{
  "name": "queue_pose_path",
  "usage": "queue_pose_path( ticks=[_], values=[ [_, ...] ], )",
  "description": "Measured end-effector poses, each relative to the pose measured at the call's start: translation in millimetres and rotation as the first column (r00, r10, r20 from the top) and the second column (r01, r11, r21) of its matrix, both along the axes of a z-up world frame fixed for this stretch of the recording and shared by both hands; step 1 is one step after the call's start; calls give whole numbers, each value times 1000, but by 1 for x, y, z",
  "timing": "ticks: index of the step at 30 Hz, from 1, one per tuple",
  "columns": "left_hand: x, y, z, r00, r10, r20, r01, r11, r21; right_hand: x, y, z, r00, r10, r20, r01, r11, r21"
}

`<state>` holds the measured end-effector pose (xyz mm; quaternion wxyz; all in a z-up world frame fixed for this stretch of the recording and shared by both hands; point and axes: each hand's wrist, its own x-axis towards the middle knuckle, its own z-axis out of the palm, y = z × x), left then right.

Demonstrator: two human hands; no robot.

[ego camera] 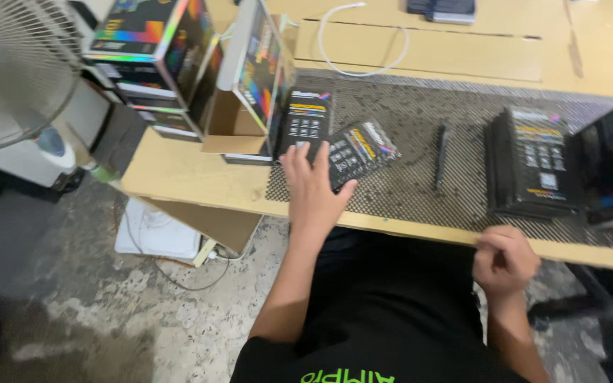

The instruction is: The person unpacks a smartphone LCD assembly from a Meetoo box, removes the protective film, and writes on the back with a marker. The person then places the assembly into a new box and stacks it with other boxes on the table.

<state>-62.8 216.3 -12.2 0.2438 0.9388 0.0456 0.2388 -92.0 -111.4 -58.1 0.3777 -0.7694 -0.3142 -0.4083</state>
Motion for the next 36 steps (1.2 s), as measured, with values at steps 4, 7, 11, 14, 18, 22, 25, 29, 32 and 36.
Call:
queue_pose_path(
  ticks=[4, 7, 11, 14, 18, 22, 25, 29, 32, 36],
  values=[
    [-3, 0, -6, 996, -19, 83, 23, 998, -53, 5, 0, -4, 1000, -30, 6, 30, 1000, 1],
    [-2, 0, -13, 965, -47, 256, 80, 989, -122, 15, -1, -6, 996, -8, 88, -1, 994, 105],
    [-6, 1, -13, 932, -99, 348, 158, 976, -148, 7, 5, 5, 1000, 19, -8, -18, 995, 96],
    [-11, -1, -5, 899, -139, 416, 235, 953, -190, 10, 7, 4, 998, 61, -17, -58, 990, 128],
    [-16, 2, -8, 824, -152, 546, 338, 905, -259, 4, 10, 12, 989, 143, -35, -134, 972, 193],
    [-18, 10, -22, 764, -113, 635, 408, 847, -340, -4, 6, 12, 977, 201, -66, -183, 959, 217],
    [-19, 13, -28, 703, -122, 700, 591, 648, -481, -8, 12, 13, 953, 280, -115, -243, 934, 262],
    [-30, 2, -24, 699, -233, 676, 694, 449, -563, -20, 22, 18, 929, 294, -227, -246, 945, 216],
    [-39, -12, -11, 660, -333, 673, 750, 335, -570, -28, 24, 28, 914, 274, -299, -225, 956, 186],
    [-51, -26, 6, 682, -510, 523, 731, 466, -498, -36, 10, 20, 820, 451, -353, -283, 855, 435]
  ],
)
